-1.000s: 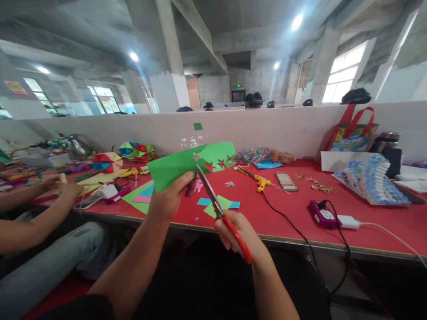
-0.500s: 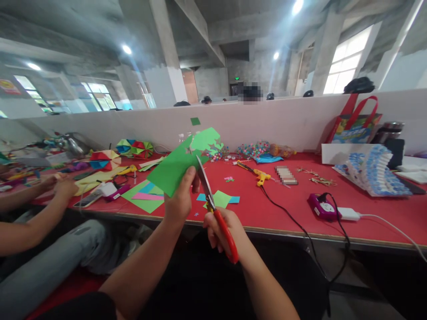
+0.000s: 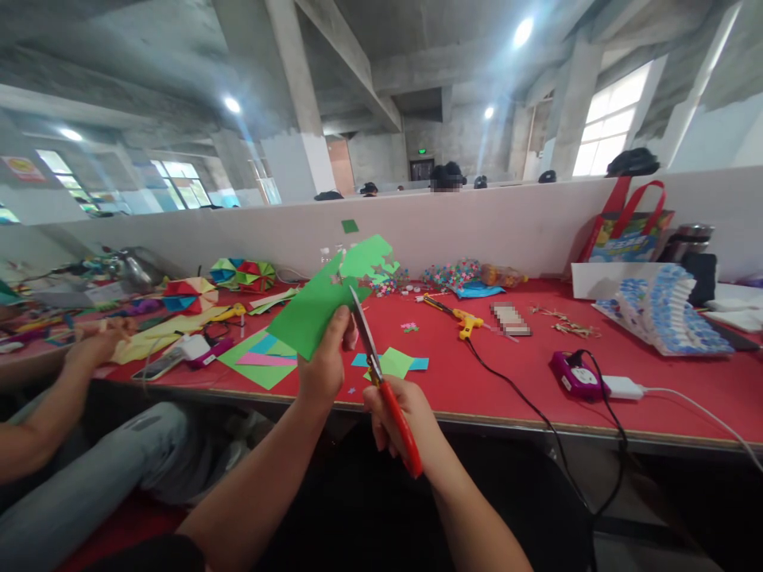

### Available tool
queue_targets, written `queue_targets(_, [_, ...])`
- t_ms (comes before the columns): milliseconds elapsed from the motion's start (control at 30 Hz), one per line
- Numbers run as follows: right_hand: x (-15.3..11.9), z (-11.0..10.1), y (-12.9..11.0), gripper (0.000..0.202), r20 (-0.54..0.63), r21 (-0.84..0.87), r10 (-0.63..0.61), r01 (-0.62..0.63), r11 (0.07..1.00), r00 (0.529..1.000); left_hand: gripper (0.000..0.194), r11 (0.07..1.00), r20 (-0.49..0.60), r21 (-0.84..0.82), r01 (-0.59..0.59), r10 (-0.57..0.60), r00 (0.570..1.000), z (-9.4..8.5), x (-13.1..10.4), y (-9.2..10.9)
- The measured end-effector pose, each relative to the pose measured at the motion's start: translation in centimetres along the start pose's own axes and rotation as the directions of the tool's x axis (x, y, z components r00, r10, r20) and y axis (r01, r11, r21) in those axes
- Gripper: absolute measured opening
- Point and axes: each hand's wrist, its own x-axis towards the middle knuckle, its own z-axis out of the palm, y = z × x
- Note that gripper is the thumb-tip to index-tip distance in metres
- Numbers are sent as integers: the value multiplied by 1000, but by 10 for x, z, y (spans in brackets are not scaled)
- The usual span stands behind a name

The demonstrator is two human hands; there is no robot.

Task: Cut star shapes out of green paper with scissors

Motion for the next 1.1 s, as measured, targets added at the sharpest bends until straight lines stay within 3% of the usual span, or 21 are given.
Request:
queue_targets(200, [-1, -2, -2, 49, 16, -5, -17, 17, 1000, 1000, 44, 1000, 13, -15, -11, 11, 1000, 0, -1, 0])
queue_targets(600, [-1, -10, -4, 50, -6, -66, 31, -32, 997, 999, 38, 993, -35, -21, 115, -116, 993, 0, -1, 6])
queue_targets(833, [-3, -15, -3, 52, -11, -74, 6, -7, 997, 1000, 32, 994, 60, -39, 98, -96, 994, -12, 11, 2])
queue_targets(1000, [-2, -14, -6, 48, -8, -81, 27, -28, 996, 1000, 37, 982, 56, -179, 53, -44, 997, -13, 23, 2])
queue_targets(1100, [0, -11, -6, 46, -29, -69, 40, -42, 997, 999, 34, 984, 62, -178, 15, -4, 998, -11, 22, 6])
